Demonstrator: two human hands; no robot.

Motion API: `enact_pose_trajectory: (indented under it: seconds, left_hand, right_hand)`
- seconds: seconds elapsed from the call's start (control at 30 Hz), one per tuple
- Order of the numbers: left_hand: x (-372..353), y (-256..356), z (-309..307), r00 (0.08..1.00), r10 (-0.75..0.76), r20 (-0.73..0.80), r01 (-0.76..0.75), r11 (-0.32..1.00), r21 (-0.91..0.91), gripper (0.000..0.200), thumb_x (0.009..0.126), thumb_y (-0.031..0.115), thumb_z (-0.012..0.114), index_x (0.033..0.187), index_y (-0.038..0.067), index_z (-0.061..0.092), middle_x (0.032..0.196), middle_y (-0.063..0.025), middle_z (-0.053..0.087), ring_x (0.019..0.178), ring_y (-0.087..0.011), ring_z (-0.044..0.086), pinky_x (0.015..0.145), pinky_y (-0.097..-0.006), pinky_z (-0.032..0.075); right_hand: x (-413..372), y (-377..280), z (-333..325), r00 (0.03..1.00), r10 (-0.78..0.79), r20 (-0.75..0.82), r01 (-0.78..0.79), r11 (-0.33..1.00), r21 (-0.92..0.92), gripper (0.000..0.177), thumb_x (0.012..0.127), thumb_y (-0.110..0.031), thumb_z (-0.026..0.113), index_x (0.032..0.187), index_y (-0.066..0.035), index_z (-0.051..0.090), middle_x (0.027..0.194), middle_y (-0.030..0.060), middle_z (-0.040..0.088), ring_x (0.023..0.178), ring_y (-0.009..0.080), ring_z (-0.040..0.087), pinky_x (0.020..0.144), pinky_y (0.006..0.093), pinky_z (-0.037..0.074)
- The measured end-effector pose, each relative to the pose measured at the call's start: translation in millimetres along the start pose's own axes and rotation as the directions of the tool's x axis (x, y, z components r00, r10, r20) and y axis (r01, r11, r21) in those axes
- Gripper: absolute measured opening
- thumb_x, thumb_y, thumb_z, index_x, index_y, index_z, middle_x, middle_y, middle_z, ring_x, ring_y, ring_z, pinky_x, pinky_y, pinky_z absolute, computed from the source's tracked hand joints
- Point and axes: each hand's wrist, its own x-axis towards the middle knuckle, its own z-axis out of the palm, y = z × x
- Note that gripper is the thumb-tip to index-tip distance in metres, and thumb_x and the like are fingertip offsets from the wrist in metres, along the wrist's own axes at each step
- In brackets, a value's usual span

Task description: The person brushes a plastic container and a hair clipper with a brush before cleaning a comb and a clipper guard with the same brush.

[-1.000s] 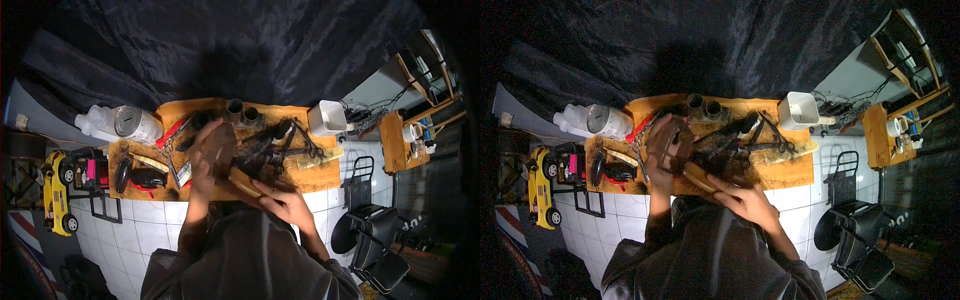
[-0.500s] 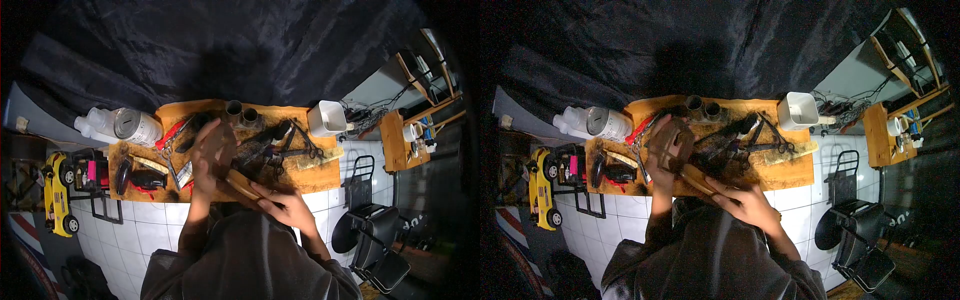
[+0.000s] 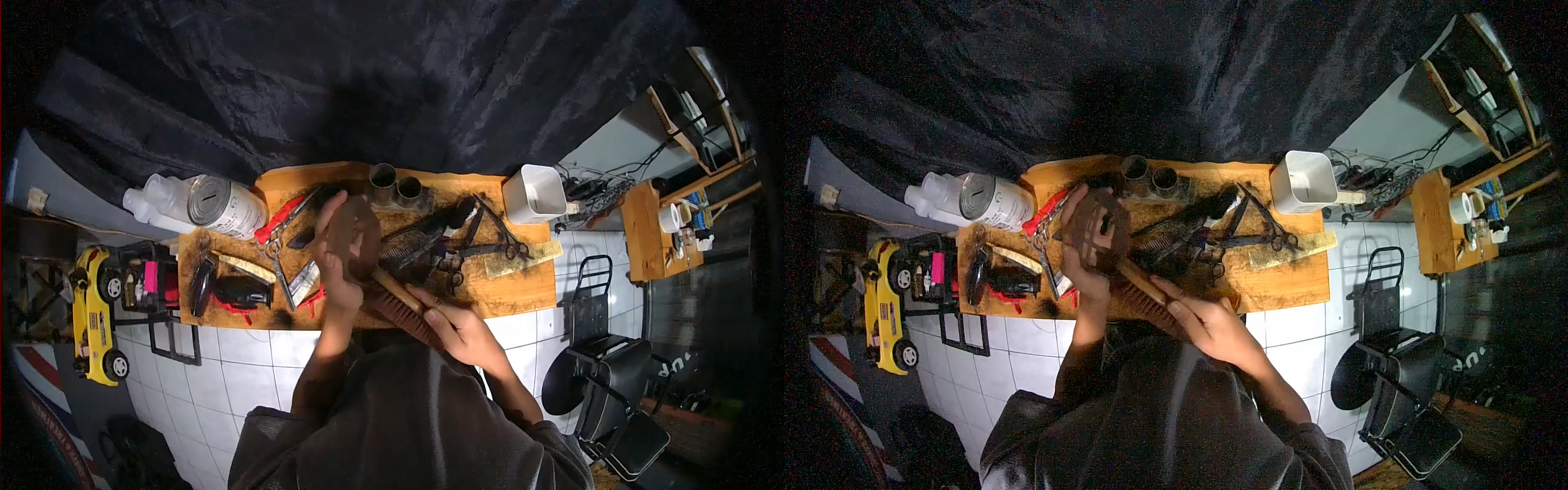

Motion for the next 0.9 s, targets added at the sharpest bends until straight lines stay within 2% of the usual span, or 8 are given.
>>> enact_pose_trajectory:
  seconds: [0.1,0.2,0.3,0.4,0.5,0.6,0.77,0.9]
  left_hand:
    - [-8,-17,-3,0.994,0.108,0.018,-0.11,0.976,0.189,0.083,0.089,0.06,0.048,0.14,-0.004,0.034,0.135,-0.0181,0.045,0.124,-0.0263,0.046,0.106,-0.039,0.035]
    - [-13,-22,-7,0.983,0.166,0.072,-0.181,0.92,0.348,0.084,0.088,0.058,0.05,0.139,-0.006,0.034,0.135,-0.0198,0.044,0.125,-0.0286,0.044,0.107,-0.0395,0.031]
    - [-10,-15,-1,0.972,0.211,0.105,-0.236,0.849,0.472,0.085,0.085,0.057,0.055,0.138,-0.006,0.035,0.135,-0.021,0.043,0.125,-0.0304,0.043,0.106,-0.0405,0.032]
    - [-19,-6,7,0.97,0.164,0.18,-0.225,0.886,0.405,0.084,0.082,0.052,0.062,0.137,-0.006,0.037,0.135,-0.0218,0.042,0.125,-0.0326,0.043,0.105,-0.0421,0.032]
    - [-18,-6,2,0.899,0.199,0.39,-0.401,0.733,0.55,0.082,0.079,0.046,0.066,0.137,-0.005,0.037,0.135,-0.0224,0.042,0.125,-0.0342,0.043,0.105,-0.043,0.033]
    - [-18,-2,2,0.93,0.177,0.323,-0.35,0.703,0.619,0.08,0.078,0.043,0.066,0.137,-0.005,0.037,0.135,-0.0219,0.043,0.126,-0.0351,0.042,0.106,-0.0434,0.033]
    - [-10,6,-4,0.959,0.181,0.217,-0.273,0.797,0.538,0.082,0.079,0.045,0.064,0.138,-0.004,0.037,0.137,-0.022,0.043,0.127,-0.0356,0.043,0.107,-0.0439,0.032]
    - [-8,1,-10,0.925,0.245,0.291,-0.372,0.74,0.56,0.079,0.081,0.047,0.06,0.137,-0.005,0.039,0.135,-0.0237,0.045,0.125,-0.0374,0.045,0.107,-0.0447,0.032]
  right_hand:
    - [0,4,-3,0.988,0.126,0.089,-0.148,0.937,0.317,0.039,0.103,-0.019,0.042,0.135,0.002,0.049,0.117,0.0143,0.065,0.1,0.0179,0.063,0.089,0.0283,0.046]
    - [4,4,-7,0.995,0.041,0.086,-0.07,0.925,0.373,0.043,0.105,-0.023,0.035,0.137,0.004,0.044,0.114,0.011,0.062,0.103,0.0157,0.056,0.092,0.0264,0.042]
    - [6,21,-2,0.991,0.117,-0.068,-0.081,0.914,0.398,0.048,0.105,-0.032,0.033,0.134,0.003,0.046,0.107,0.0101,0.063,0.091,0.0151,0.059,0.077,0.0255,0.048]
    - [15,18,1,0.963,0.253,-0.094,-0.163,0.824,0.542,0.048,0.105,-0.034,0.031,0.133,0.002,0.046,0.097,0.0088,0.062,0.083,0.012,0.058,0.068,0.0231,0.047]
    - [19,4,3,0.937,0.339,-0.085,-0.21,0.74,0.639,0.046,0.106,-0.033,0.031,0.128,0.002,0.05,0.101,0.0098,0.062,0.09,0.0112,0.056,0.076,0.0237,0.046]
    - [13,12,2,0.926,0.378,0.021,-0.297,0.691,0.659,0.044,0.106,-0.032,0.032,0.122,0.002,0.053,0.085,0.0061,0.06,0.074,0.008,0.054,0.064,0.0218,0.045]
    - [0,35,-4,0.986,0.149,0.081,-0.168,0.921,0.35,0.049,0.104,-0.037,0.034,0.13,0.002,0.048,0.086,0.0057,0.059,0.062,0.0097,0.053,0.052,0.0245,0.042]
    - [-4,31,-5,0.979,0.183,0.093,-0.205,0.828,0.522,0.037,0.105,-0.027,0.034,0.12,0.001,0.054,0.074,0.0039,0.056,0.058,0.0106,0.053,0.056,0.0245,0.046]
